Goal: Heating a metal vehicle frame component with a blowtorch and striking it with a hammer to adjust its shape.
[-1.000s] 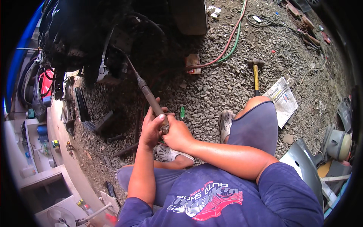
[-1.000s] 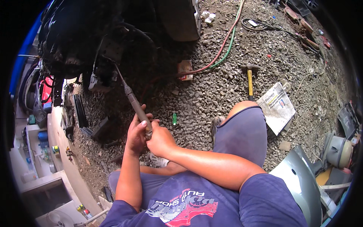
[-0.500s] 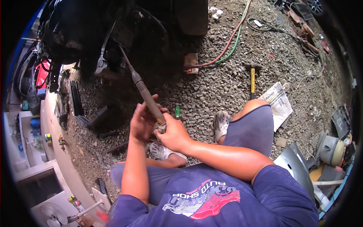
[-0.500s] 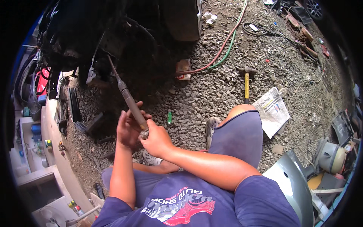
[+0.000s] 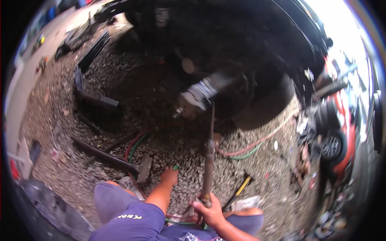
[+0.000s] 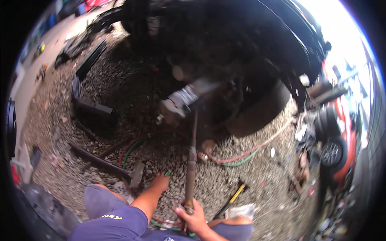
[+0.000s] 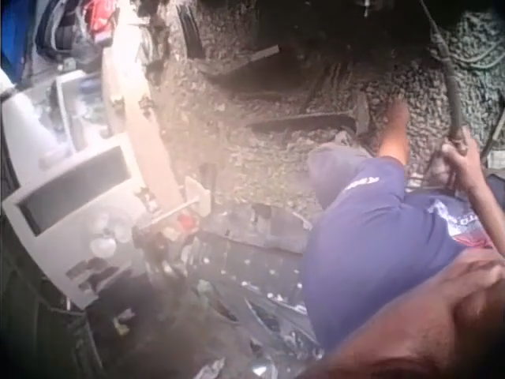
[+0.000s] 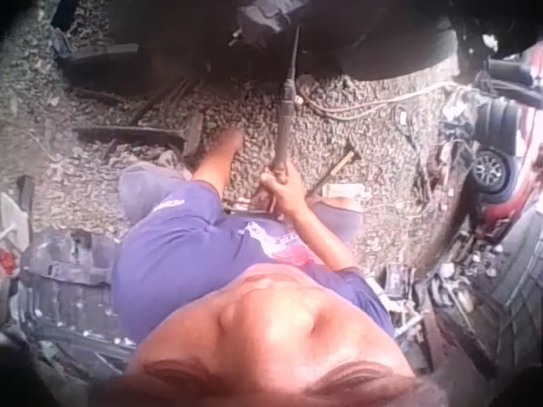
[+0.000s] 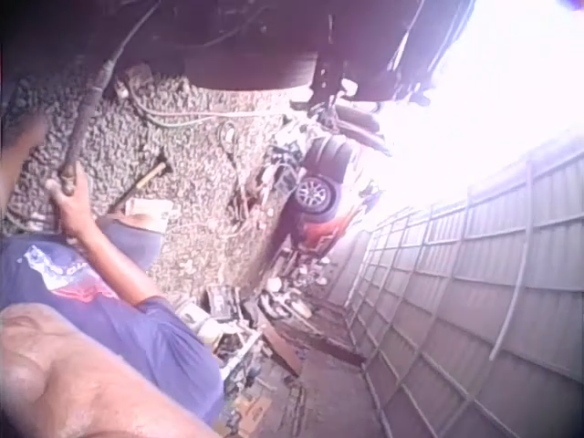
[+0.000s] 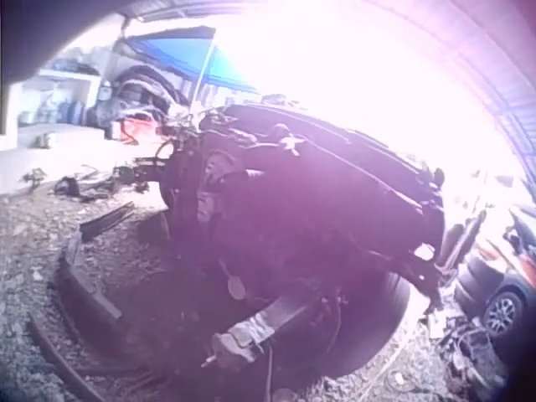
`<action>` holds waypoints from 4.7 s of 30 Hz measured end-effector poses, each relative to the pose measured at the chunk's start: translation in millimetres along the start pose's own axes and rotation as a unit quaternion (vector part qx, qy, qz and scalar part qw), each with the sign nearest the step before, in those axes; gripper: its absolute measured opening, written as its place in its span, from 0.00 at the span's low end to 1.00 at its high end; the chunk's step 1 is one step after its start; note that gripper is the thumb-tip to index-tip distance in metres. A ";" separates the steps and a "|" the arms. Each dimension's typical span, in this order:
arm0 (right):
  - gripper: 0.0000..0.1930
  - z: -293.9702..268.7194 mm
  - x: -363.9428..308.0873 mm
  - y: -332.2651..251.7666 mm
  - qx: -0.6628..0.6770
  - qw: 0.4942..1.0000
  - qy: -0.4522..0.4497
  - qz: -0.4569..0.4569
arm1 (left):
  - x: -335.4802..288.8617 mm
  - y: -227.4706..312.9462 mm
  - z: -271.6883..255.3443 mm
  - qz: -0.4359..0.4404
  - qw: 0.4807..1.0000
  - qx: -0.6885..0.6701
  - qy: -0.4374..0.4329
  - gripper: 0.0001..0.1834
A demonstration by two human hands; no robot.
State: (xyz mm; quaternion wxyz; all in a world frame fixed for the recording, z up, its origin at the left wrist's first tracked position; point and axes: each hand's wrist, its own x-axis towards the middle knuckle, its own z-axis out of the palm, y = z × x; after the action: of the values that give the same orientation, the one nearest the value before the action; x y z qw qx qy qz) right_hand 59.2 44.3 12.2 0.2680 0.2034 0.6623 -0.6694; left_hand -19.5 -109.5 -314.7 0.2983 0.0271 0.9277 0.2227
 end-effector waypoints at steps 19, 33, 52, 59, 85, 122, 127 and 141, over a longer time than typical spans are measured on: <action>0.22 50.0 -6.2 -68.6 -0.109 0.989 0.102 -0.019 | 109.3 5.2 -13.7 -0.018 0.960 -0.148 -0.235 0.23; 0.19 31.5 -10.4 -43.1 -0.066 0.994 0.085 -0.034 | 87.8 52.7 -26.4 0.139 0.930 -0.080 -0.331 0.20; 0.17 -69.5 -68.3 15.2 0.168 0.983 -0.044 -0.053 | -86.0 158.6 -250.4 0.073 0.834 -0.547 0.002 0.18; 0.17 -91.2 -98.2 23.7 0.178 0.976 -0.093 -0.082 | -145.2 202.3 -313.5 0.118 0.848 -0.502 0.119 0.10; 0.18 -89.4 -133.6 11.8 0.084 0.970 -0.172 -0.151 | -182.3 259.3 -430.7 0.080 0.648 -0.728 0.209 0.30; 0.09 25.4 -29.7 -14.2 0.059 0.959 0.017 -0.276 | -194.1 143.0 -261.6 0.090 0.830 -0.547 -0.058 0.26; 0.10 29.8 -10.5 -6.7 0.036 0.956 0.022 -0.290 | -180.9 124.4 -254.9 0.100 0.817 -0.565 -0.060 0.29; 0.10 31.1 5.6 11.0 -0.021 0.948 0.038 -0.315 | -176.4 122.6 -246.2 0.085 0.826 -0.555 -0.038 0.31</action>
State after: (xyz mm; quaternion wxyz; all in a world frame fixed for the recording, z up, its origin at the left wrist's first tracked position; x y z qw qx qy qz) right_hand 64.4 13.1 1.4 0.0227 0.0040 0.7162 -0.6975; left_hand -24.1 -129.3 11.4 0.2780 -0.0560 0.6294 0.7235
